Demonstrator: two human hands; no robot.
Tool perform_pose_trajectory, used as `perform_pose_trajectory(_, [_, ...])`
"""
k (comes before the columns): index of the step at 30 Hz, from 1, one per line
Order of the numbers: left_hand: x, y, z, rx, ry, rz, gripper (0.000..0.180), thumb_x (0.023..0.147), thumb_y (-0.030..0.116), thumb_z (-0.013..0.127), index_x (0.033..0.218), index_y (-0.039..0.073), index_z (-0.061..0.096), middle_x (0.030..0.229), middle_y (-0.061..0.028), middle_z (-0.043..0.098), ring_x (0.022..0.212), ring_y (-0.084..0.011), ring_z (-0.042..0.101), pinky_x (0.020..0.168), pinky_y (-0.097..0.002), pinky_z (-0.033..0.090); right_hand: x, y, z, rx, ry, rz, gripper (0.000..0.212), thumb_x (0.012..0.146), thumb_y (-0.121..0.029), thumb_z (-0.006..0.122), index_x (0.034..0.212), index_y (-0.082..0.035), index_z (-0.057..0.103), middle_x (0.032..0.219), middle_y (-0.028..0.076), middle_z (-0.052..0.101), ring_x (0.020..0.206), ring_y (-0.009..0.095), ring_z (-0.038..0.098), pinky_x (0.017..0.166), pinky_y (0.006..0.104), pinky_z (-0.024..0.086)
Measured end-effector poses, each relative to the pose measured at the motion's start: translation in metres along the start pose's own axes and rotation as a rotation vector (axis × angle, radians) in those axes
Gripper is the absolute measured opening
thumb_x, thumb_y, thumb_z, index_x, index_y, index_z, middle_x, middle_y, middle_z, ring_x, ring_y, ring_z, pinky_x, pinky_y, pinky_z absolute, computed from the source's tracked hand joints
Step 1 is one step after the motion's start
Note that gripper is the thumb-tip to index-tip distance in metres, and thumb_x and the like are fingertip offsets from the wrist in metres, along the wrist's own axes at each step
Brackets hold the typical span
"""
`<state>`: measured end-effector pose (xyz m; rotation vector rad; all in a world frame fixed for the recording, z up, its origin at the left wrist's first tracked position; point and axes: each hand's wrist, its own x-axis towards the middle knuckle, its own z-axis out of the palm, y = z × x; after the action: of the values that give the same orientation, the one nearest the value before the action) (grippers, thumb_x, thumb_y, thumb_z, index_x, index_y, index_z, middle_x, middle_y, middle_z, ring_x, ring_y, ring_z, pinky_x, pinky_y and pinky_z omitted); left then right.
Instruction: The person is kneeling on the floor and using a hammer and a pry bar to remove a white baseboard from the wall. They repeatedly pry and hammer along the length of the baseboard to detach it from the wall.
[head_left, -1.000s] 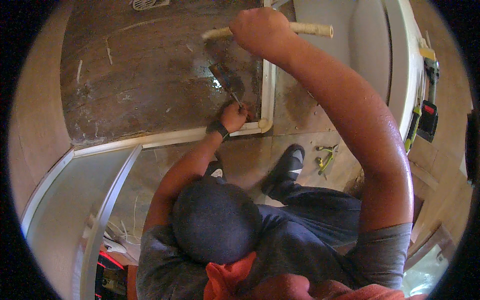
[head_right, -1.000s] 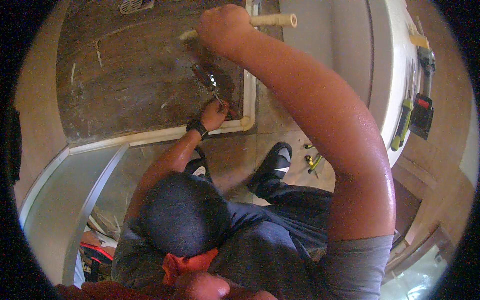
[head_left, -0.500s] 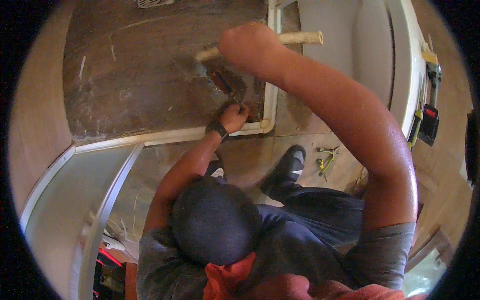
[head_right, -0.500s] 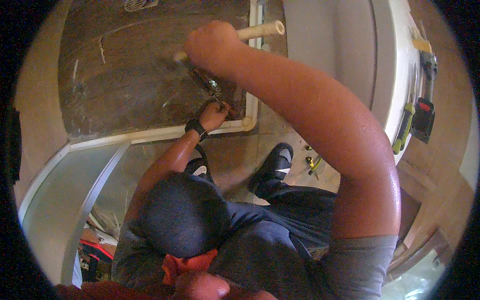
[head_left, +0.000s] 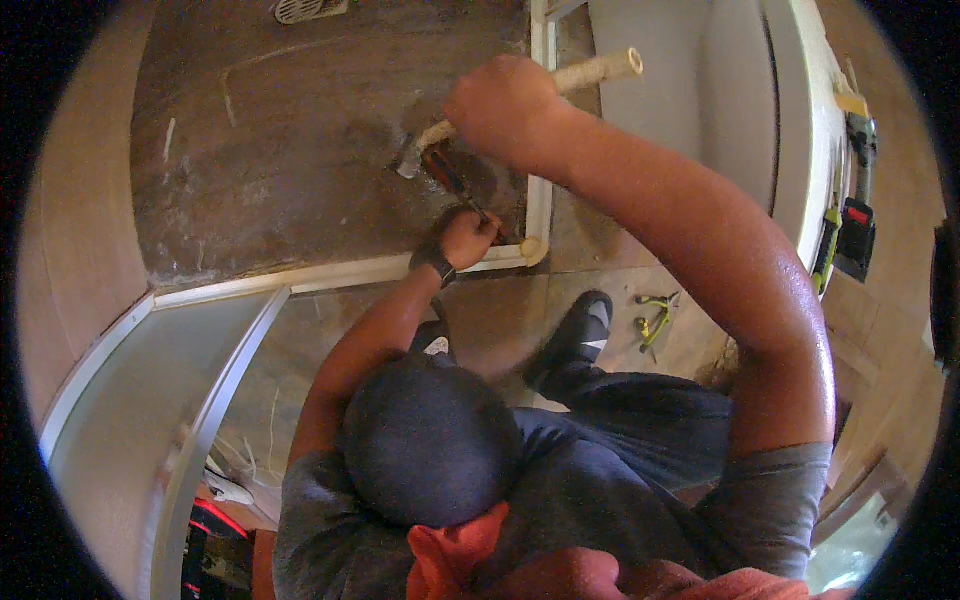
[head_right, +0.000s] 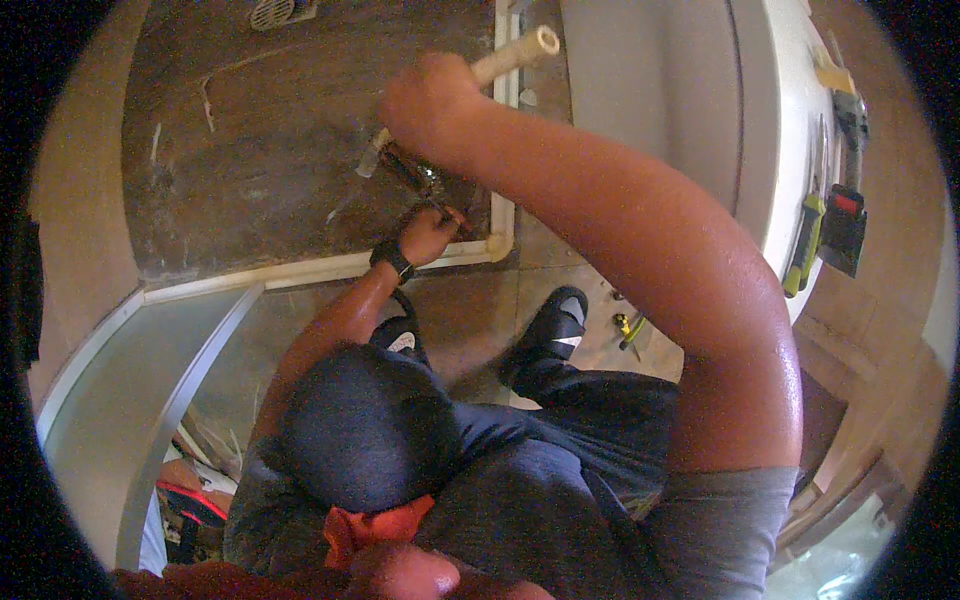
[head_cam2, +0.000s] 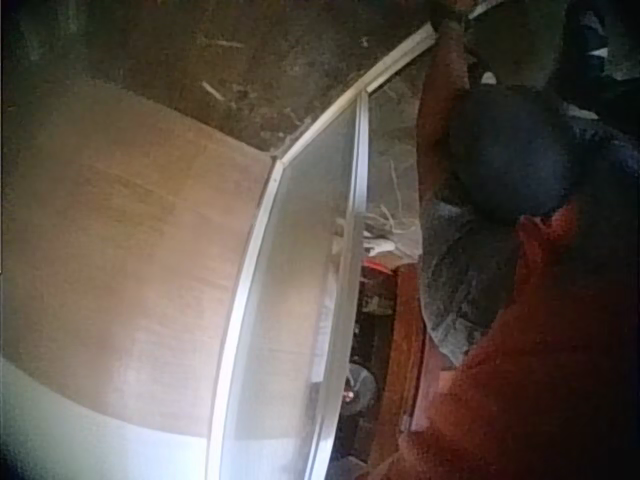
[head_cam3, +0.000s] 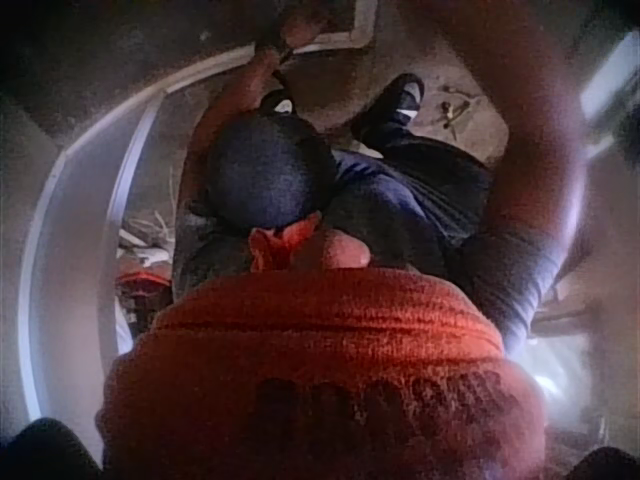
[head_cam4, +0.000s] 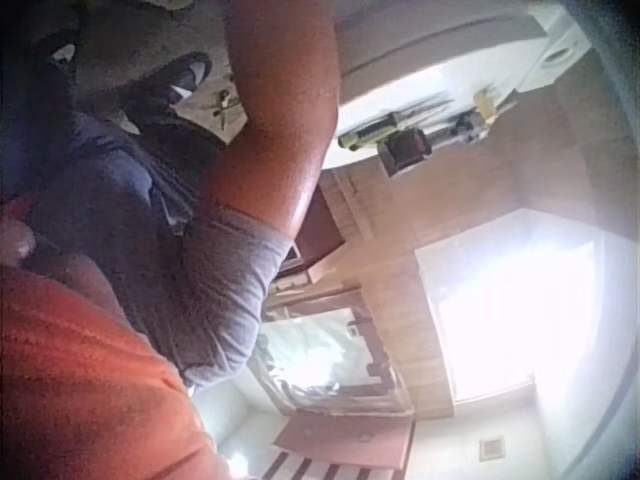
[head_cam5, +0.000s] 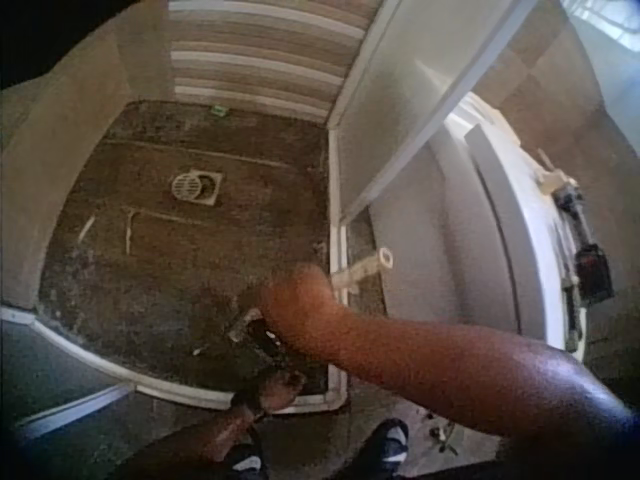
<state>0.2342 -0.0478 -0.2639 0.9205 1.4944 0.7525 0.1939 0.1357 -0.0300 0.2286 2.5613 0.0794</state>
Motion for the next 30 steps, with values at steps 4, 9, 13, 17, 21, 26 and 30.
perform_pose_trajectory(4, [0.001, -0.021, 0.016, -0.089, 0.12, 0.137, 0.024, 0.096, 0.018, 0.054, 0.098, 0.004, 0.073, 0.098, -0.0158, 0.074, 0.092, -0.031, 0.069, 0.085, -0.0391, 0.052, -0.005, 0.008, 0.004, 0.058, 0.095, 0.161, 0.016, 0.086, -0.015, 0.062, 0.091, -0.01, 0.076, 0.088, 0.014, 0.075, 0.085, 0.032, 0.075, 0.071, 0.0428, 0.061])
perform_pose_trajectory(9, [-0.002, -0.027, 0.016, -0.174, 0.046, 0.116, 0.024, 0.097, 0.018, 0.053, 0.099, 0.005, 0.074, 0.094, -0.0136, 0.074, 0.09, -0.0287, 0.069, 0.083, -0.0376, 0.053, -0.031, 0.005, 0.022, 0.083, 0.2, 0.151, 0.014, 0.084, -0.014, 0.061, 0.086, -0.01, 0.074, 0.078, 0.012, 0.073, 0.076, 0.031, 0.074, 0.062, 0.0428, 0.06])
perform_pose_trajectory(13, [0.001, -0.025, 0.012, -0.078, -0.005, 0.057, 0.026, 0.097, 0.02, 0.054, 0.098, 0.004, 0.074, 0.094, -0.0137, 0.074, 0.089, -0.0283, 0.069, 0.084, -0.0373, 0.053, -0.042, 0.005, 0.013, 0.02, 0.191, 0.056, 0.013, 0.082, -0.014, 0.062, 0.085, -0.011, 0.074, 0.073, 0.012, 0.071, 0.073, 0.03, 0.074, 0.058, 0.0414, 0.059])
perform_pose_trajectory(17, [-0.002, -0.021, 0.001, -0.104, -0.047, 0.051, 0.026, 0.097, 0.023, 0.055, 0.101, 0.006, 0.074, 0.099, -0.0149, 0.073, 0.091, -0.0288, 0.069, 0.086, -0.0371, 0.052, -0.046, -0.002, 0.003, 0.066, 0.233, 0.086, 0.011, 0.081, -0.014, 0.064, 0.082, -0.011, 0.074, 0.075, 0.012, 0.072, 0.074, 0.029, 0.074, 0.059, 0.0403, 0.06])
perform_pose_trajectory(21, [-0.007, 0.022, -0.009, 0.1, -0.167, -0.116, 0.025, 0.096, 0.023, 0.057, 0.104, 0.007, 0.074, 0.104, -0.0143, 0.074, 0.094, -0.029, 0.069, 0.087, -0.0372, 0.052, -0.06, -0.009, 0.007, 0.071, 0.068, 0.043, 0.013, 0.082, -0.016, 0.064, 0.09, -0.011, 0.073, 0.077, 0.011, 0.072, 0.074, 0.028, 0.074, 0.061, 0.0399, 0.06])
perform_pose_trajectory(26, [-0.002, 0.0, 0.0, 0.016, -0.14, 0.015, 0.024, 0.096, 0.023, 0.059, 0.108, 0.006, 0.072, 0.105, -0.0138, 0.073, 0.098, -0.029, 0.069, 0.087, -0.0378, 0.053, -0.058, -0.011, -0.006, 0.16, 0.158, 0.191, 0.023, 0.087, -0.021, 0.064, 0.106, -0.009, 0.069, 0.081, 0.012, 0.072, 0.077, 0.032, 0.073, 0.066, 0.044, 0.059])
perform_pose_trajectory(30, [-0.012, -0.006, 0.008, -0.584, 0.025, -0.076, 0.027, 0.1, 0.026, 0.057, 0.114, 0.005, 0.063, 0.107, -0.0141, 0.07, 0.097, -0.0289, 0.069, 0.086, -0.0408, 0.053, -0.079, -0.013, -0.006, 0.449, 0.305, 0.4, 0.033, 0.094, -0.028, 0.061, 0.117, -0.005, 0.067, 0.084, 0.019, 0.07, 0.084, 0.04, 0.07, 0.073, 0.0471, 0.057])
